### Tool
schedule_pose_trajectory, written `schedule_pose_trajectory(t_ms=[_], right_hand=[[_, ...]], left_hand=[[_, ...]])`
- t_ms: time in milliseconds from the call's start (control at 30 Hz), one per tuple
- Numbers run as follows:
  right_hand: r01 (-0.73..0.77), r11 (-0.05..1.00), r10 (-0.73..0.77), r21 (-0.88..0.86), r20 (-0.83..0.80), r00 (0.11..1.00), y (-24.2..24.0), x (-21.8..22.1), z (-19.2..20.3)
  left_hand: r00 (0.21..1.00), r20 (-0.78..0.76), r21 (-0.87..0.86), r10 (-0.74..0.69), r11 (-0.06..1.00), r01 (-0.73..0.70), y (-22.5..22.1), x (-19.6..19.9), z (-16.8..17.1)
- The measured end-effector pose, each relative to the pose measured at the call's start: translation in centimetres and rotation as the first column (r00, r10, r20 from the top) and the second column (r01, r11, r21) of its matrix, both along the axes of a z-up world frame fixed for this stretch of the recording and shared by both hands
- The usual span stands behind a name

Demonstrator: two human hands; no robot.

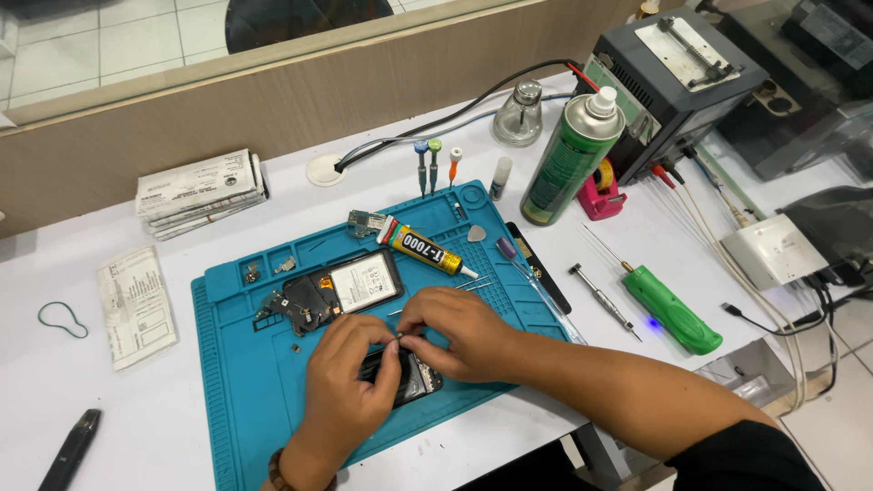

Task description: The person applies adhesive to the back of a smartphone screen and attaches it to the phone body. They then use a soldering iron on a small component and place it inside the phone, followed by inserting the battery and reassembling the device.

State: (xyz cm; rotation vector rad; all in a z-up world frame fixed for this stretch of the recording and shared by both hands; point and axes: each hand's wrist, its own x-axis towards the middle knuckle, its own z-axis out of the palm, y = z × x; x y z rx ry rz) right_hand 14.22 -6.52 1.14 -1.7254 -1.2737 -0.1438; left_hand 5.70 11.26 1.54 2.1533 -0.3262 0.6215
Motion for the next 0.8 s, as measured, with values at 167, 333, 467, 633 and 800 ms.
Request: schedule_pose_trajectory(t_ms=[167,333,467,633,800], right_hand=[[-0.008,1.0,0.008,-0.002,0.018,1.0,0.1,0.13,0.25],[0.002,1.0,-0.002,0.005,0.026,1.0,0.02,0.19,-0.1],[-0.007,1.0,0.006,0.022,0.049,0.999,0.19,0.13,0.01],[-0.017,1.0,0.016,0.014,0.04,0.999,0.19,-0.04,0.29],[-0.03,1.0,0.03,0.0,0.042,0.999,0.23,-0.08,0.27]], left_hand=[[0.999,0.042,0.036,0.0,0.999,-0.002,-0.03,0.15,0.44],[1.0,0.029,0.029,-0.001,1.0,0.0,0.08,0.03,0.58],[0.999,0.035,0.038,0.004,0.999,-0.005,0.13,0.05,0.28],[0.998,0.066,0.069,-0.011,0.998,0.006,0.06,0.02,0.33],[0.998,0.064,0.085,-0.002,0.996,-0.003,0.07,-0.05,0.08]])
